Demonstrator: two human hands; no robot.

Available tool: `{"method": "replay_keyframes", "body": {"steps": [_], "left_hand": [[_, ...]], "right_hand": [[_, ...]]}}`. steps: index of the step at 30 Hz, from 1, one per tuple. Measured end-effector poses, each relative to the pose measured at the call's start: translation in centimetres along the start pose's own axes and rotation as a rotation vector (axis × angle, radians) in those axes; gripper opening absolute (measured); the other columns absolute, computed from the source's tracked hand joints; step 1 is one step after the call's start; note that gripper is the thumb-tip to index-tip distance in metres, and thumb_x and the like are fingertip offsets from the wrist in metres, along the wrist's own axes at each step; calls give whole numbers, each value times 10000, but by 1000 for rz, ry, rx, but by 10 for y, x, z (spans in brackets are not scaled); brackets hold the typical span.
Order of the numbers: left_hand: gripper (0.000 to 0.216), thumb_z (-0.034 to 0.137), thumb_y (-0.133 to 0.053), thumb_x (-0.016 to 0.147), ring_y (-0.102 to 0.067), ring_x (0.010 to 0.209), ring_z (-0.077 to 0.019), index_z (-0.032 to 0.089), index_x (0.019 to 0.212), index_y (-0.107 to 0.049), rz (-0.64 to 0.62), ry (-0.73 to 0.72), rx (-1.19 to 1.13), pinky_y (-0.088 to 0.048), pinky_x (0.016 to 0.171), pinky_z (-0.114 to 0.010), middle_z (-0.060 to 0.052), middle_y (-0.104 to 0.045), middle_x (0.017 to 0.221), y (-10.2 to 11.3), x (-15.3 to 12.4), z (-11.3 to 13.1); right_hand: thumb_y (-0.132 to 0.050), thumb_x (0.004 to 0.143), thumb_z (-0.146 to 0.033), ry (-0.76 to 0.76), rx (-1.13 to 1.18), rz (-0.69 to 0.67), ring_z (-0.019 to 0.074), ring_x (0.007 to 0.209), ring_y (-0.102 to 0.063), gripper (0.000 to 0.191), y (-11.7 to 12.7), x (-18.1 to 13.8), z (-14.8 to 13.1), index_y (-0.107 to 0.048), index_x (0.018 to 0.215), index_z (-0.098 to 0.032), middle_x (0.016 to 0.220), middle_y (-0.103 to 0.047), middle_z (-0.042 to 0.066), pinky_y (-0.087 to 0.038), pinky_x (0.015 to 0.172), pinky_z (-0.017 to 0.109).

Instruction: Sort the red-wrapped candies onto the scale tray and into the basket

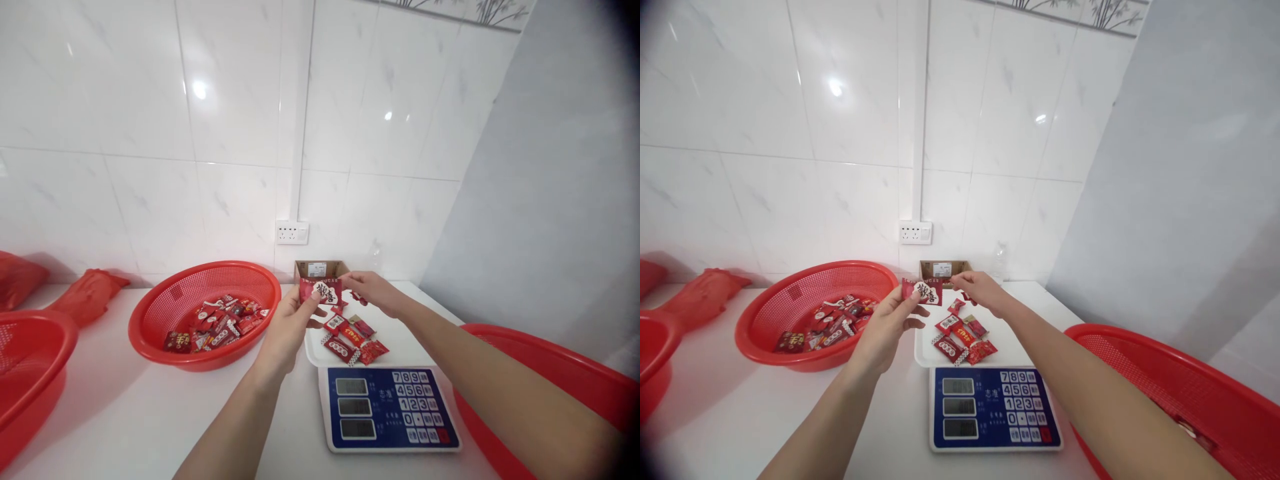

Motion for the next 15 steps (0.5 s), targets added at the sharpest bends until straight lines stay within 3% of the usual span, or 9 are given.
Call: {"method": "replay_keyframes", "body": {"steps": [3,6,9,12,15], "left_hand": [[256,409,-599,765,-568,739,-137,176,871,-605,33,-40,131,-441,626,-233,-39,-621,850,3,4,-5],[267,419,-588,767,-566,736,-147,168,853,-616,24,-57,202,-436,635,-244,-42,-622,811,4,6,-9],[280,397,-593,764,-570,769,-160,179,939,-608,45,-73,266,-442,657,-258,-45,-626,835,6,7,-12],[454,299,-632,736,-576,884,-179,242,1175,-527,13,-159,370,-452,732,-286,-61,-617,1052,8,8,-11],[440,204,-635,710,-560,953,-206,252,1142,-574,-83,-275,601,-430,811,-315,-66,-608,1123,8,7,-11]], "right_hand": [[-458,807,-546,128,265,-159,83,557,-437,479,-2,-20,-29,-623,1001,-141,782,-594,54,-324,436,199],[-600,727,-456,164,279,-210,79,547,-419,358,-4,-33,-44,-634,913,-152,688,-550,8,-318,447,203],[-623,699,-369,128,257,-177,73,521,-404,240,-7,-36,-44,-622,811,-157,614,-514,-22,-309,449,203],[-606,709,-324,74,262,-149,66,507,-403,185,-9,-35,-37,-615,788,-157,602,-512,-28,-303,440,197],[-600,722,-307,11,273,-159,56,490,-399,168,-14,-36,-30,-606,779,-149,599,-516,-27,-299,429,188]]}}
Point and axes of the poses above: each hand's wrist, its own x-axis towards the middle knuckle, its own y-axis out of the back of the hand, z = x × y, the point moved 3 cm from there along x, towards the middle knuckle
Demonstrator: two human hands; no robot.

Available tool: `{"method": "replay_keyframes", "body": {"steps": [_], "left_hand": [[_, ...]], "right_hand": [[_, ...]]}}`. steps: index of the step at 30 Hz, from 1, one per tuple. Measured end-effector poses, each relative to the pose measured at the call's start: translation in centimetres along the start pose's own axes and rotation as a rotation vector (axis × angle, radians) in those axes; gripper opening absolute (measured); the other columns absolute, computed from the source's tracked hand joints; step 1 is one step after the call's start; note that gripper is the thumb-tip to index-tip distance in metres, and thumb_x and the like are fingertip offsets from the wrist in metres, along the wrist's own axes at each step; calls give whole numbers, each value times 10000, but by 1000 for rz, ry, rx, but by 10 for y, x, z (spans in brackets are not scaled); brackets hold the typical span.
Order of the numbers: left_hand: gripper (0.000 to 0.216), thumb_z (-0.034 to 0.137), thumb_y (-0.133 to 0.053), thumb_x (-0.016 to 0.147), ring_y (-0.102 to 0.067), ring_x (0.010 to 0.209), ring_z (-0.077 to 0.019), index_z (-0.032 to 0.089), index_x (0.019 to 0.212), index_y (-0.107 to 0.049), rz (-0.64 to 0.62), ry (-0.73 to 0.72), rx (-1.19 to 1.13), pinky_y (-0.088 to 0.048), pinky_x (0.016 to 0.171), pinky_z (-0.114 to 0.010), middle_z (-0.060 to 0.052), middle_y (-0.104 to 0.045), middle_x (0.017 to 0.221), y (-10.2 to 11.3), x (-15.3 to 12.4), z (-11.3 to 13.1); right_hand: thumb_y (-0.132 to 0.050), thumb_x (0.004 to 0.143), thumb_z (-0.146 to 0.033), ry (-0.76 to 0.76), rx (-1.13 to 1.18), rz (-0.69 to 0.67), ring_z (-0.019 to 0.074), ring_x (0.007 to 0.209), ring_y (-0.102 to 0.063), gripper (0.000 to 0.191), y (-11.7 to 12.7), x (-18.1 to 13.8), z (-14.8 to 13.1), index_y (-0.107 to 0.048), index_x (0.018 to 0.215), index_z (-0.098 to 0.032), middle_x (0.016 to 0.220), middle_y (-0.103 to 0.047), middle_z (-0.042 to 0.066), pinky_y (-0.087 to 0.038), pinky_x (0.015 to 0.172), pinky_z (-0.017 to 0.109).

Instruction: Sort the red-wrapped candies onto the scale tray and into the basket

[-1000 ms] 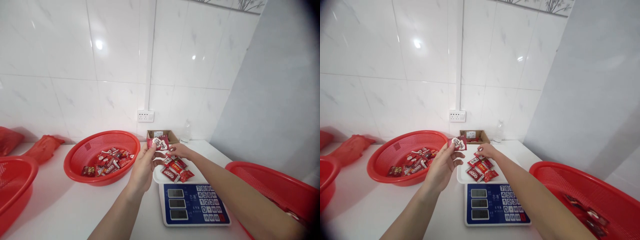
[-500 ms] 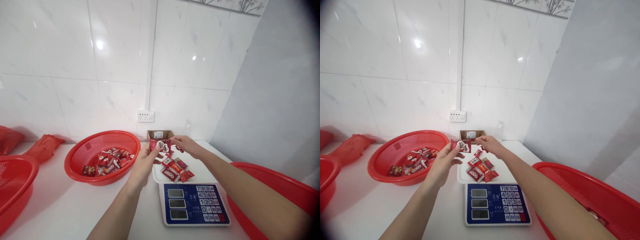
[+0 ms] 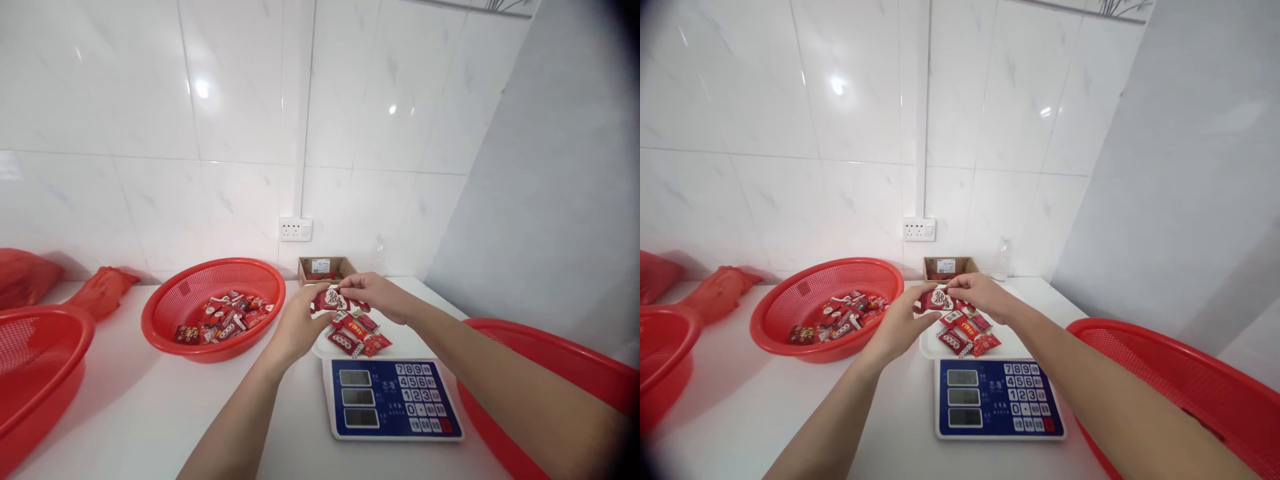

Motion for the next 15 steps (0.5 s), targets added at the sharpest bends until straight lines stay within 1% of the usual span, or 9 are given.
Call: {"method": "replay_keyframes", "body": {"steps": [2,4,8,11,15], "left_hand": [[375,188,-613,715,-550,960,-227,238,1087,-608,-20,-40,152,-420,822,-334,-75,-628,1064,0,0,0],[341,201,-591,729,-550,937,-231,230,1068,-611,-33,-39,308,-420,802,-331,-77,-631,1008,0,-1,-1],[261,257,-543,774,-568,853,-203,223,1027,-600,-91,67,633,-414,722,-287,-65,-623,939,4,0,-4],[225,279,-526,782,-567,863,-236,193,975,-603,-87,152,756,-400,692,-309,-96,-618,926,8,0,-10],[163,265,-540,764,-543,944,-265,177,878,-618,-115,219,870,-397,698,-321,-126,-613,960,9,1,-21]], "right_hand": [[-603,729,-317,-35,-1,-14,54,482,-400,177,-3,0,5,-603,783,-148,599,-524,-27,-295,419,184],[-603,741,-322,-55,2,-17,56,487,-416,184,-6,1,10,-610,810,-152,622,-550,-20,-303,415,180],[-575,779,-274,-68,16,46,58,507,-449,184,-6,2,18,-617,917,-160,725,-616,6,-322,414,171],[-558,794,-238,-82,4,94,50,479,-420,182,-4,3,23,-604,952,-159,727,-619,7,-305,399,167],[-543,806,-234,-105,-7,99,44,453,-405,178,-2,1,27,-609,948,-148,720,-626,16,-302,401,168]]}}
Point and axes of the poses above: each hand's wrist, its own x-axis towards the middle knuckle, its own y-axis out of the back of the hand, z = x × y, the point moved 3 cm from there along x, towards the middle knuckle
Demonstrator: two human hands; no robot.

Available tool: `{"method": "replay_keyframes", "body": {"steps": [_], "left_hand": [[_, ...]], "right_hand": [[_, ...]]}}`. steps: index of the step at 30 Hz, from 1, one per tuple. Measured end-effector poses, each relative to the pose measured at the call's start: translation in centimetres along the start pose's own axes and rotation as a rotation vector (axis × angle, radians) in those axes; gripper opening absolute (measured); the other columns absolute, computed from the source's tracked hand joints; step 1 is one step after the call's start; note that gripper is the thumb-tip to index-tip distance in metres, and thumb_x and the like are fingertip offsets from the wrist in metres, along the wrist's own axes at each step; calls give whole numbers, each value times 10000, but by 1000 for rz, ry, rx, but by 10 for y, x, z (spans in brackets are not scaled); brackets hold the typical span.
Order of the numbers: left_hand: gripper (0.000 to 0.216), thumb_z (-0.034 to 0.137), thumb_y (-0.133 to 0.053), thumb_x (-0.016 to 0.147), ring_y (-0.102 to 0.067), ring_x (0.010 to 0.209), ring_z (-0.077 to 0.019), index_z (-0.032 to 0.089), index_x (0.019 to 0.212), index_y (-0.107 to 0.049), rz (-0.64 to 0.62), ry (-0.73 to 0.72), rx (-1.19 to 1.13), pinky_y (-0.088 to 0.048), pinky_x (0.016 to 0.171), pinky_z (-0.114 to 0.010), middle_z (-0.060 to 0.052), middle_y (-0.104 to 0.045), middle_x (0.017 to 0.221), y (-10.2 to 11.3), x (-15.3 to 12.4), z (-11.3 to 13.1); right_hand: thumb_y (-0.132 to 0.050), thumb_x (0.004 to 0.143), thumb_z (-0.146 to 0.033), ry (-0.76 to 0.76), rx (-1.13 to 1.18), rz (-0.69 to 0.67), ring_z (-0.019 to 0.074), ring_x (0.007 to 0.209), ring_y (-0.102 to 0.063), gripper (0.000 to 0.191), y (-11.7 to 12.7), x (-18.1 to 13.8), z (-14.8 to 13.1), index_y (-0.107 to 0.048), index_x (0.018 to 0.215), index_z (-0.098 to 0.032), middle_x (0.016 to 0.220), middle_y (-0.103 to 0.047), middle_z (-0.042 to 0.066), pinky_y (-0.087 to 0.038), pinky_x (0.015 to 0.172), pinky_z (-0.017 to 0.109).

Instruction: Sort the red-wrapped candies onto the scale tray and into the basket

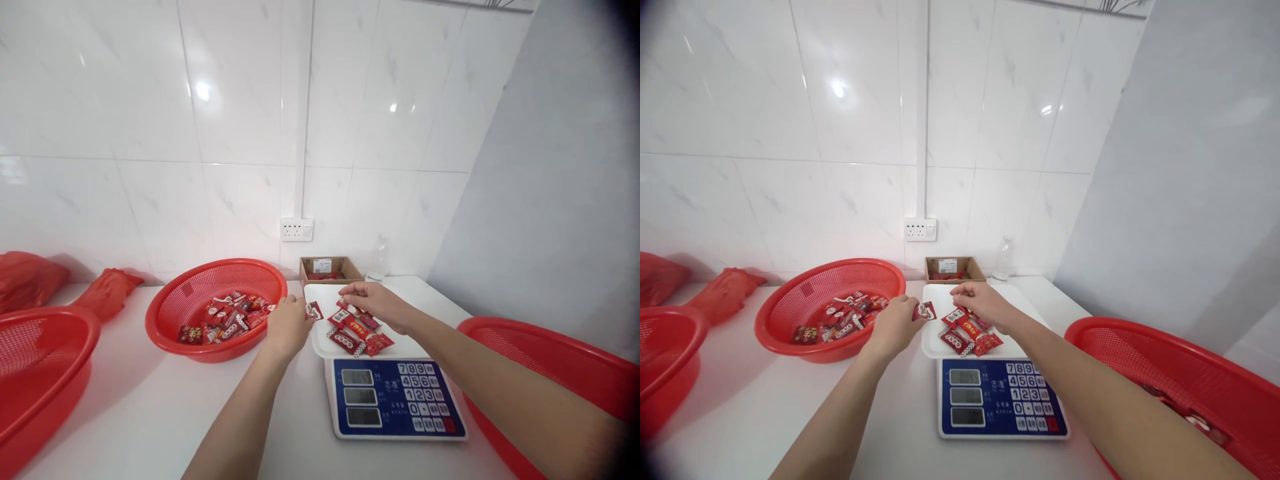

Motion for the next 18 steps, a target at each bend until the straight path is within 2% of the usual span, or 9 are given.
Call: {"method": "replay_keyframes", "body": {"steps": [7,14,18], "left_hand": [[158,274,-533,767,-534,981,-250,186,847,-637,-72,-9,79,-405,721,-319,-113,-606,1025,-8,0,2],[208,344,-512,793,-549,971,-258,185,846,-634,-80,-24,98,-404,695,-313,-118,-620,1007,-11,1,4],[211,343,-505,797,-550,974,-261,180,859,-624,-73,-37,95,-403,689,-314,-120,-621,1009,-13,2,3]], "right_hand": [[-537,810,-259,1,-46,-15,71,530,-496,177,0,-1,3,-624,934,-166,748,-640,18,-361,451,172],[-549,799,-247,14,-72,-30,55,458,-427,169,1,-1,6,-628,919,-158,662,-592,-9,-311,413,178],[-537,803,-281,-2,-189,-27,73,464,-456,195,2,-1,8,-644,930,-179,706,-627,9,-330,417,194]]}}
Point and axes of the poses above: each hand's wrist, its own x-axis towards the middle knuckle, its own y-axis out of the back of the hand, z = x × y, the point moved 3 cm from there along x, towards the middle knuckle
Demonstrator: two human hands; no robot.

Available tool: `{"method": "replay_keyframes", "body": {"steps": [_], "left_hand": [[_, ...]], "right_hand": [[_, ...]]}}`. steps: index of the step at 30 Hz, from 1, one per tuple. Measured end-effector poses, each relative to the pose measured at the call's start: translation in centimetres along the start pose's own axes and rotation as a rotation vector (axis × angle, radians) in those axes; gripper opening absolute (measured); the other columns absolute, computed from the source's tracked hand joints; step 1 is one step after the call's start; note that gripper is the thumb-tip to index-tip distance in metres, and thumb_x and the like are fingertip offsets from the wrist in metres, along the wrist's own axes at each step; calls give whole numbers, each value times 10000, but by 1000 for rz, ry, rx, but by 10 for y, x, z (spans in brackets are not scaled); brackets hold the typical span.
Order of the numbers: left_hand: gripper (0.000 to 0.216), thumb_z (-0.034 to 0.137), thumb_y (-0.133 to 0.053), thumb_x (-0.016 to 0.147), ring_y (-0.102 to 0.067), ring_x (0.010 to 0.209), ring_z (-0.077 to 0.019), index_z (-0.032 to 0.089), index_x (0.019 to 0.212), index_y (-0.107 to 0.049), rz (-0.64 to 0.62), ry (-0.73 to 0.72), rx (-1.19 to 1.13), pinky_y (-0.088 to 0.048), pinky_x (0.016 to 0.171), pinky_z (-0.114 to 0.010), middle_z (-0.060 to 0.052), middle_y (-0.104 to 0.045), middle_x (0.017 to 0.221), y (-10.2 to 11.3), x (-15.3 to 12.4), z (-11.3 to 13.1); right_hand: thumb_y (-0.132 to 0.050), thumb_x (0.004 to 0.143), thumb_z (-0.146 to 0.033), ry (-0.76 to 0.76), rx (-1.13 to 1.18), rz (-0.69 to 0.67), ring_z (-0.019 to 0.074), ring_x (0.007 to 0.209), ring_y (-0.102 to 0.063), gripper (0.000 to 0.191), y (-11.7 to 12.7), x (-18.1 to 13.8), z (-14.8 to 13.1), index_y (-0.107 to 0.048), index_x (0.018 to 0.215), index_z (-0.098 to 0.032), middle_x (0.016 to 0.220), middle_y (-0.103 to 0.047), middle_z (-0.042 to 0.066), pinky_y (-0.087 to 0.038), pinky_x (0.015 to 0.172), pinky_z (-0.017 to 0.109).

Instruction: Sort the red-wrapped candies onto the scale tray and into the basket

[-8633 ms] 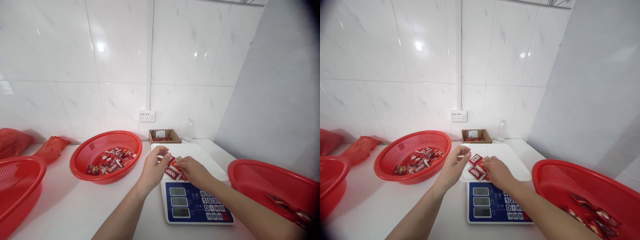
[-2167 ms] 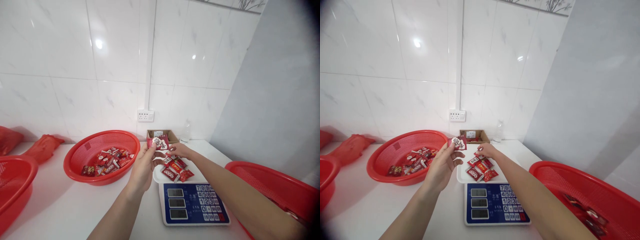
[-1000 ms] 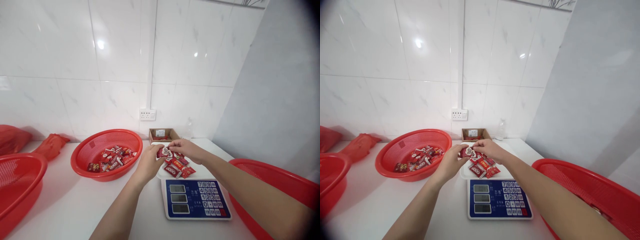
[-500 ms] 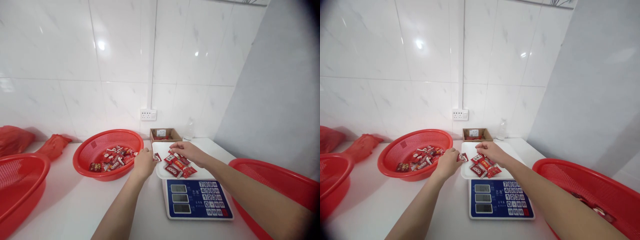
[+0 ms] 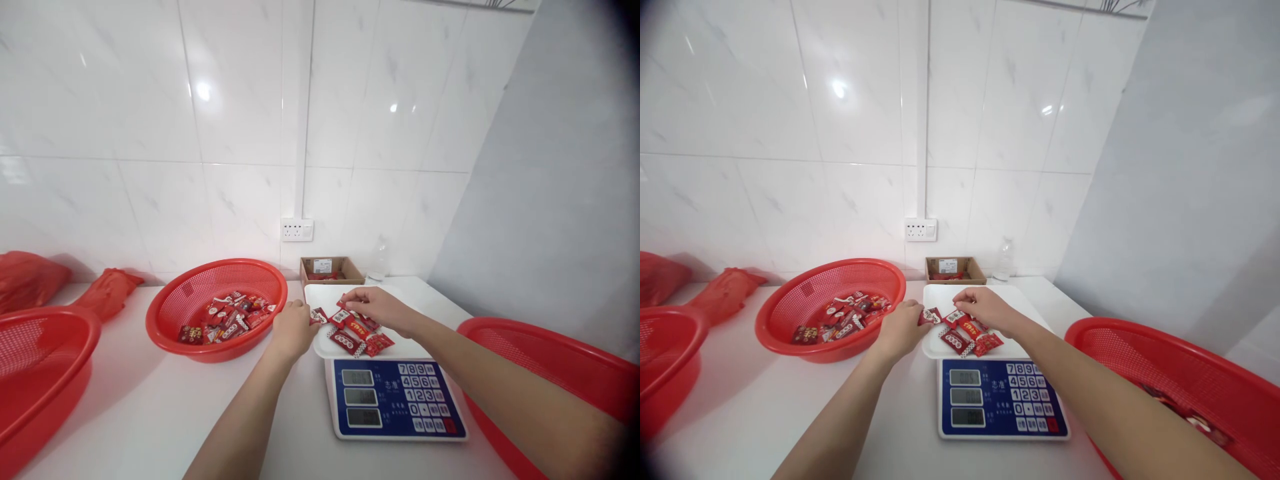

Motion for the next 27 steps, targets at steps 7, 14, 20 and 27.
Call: {"method": "replay_keyframes", "body": {"steps": [7,14,20,27], "left_hand": [[230,355,-508,800,-542,997,-254,192,928,-608,0,-27,-11,-404,710,-307,-107,-618,1038,-2,-1,0],[244,350,-511,795,-539,1000,-246,196,962,-600,-12,-37,-20,-419,716,-309,-90,-616,1047,-3,-1,0],[231,333,-494,806,-540,995,-249,191,949,-607,-7,-35,-34,-425,728,-321,-95,-616,1039,-5,1,0],[226,309,-509,794,-540,1002,-270,182,947,-616,21,-39,-103,-427,751,-347,-114,-619,1028,-8,1,-1]], "right_hand": [[-537,776,-214,244,-438,50,209,929,-589,182,-6,6,2,-709,834,-219,987,-684,39,-430,812,296],[-454,812,-223,356,-636,-10,219,956,-577,283,-16,6,-1,-697,957,-215,1036,-670,53,-419,826,311],[-443,817,-237,344,-658,-2,211,965,-581,292,-16,4,-1,-695,963,-219,1049,-670,52,-424,814,292],[-457,814,-232,327,-654,2,218,946,-587,283,-15,3,-1,-691,972,-214,1046,-671,58,-433,802,305]]}}
Point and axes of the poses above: each hand's wrist, its own x-axis towards the middle knuckle, its own y-axis out of the back of the hand, z = x × y, the point moved 3 cm from there along x, towards the middle knuckle
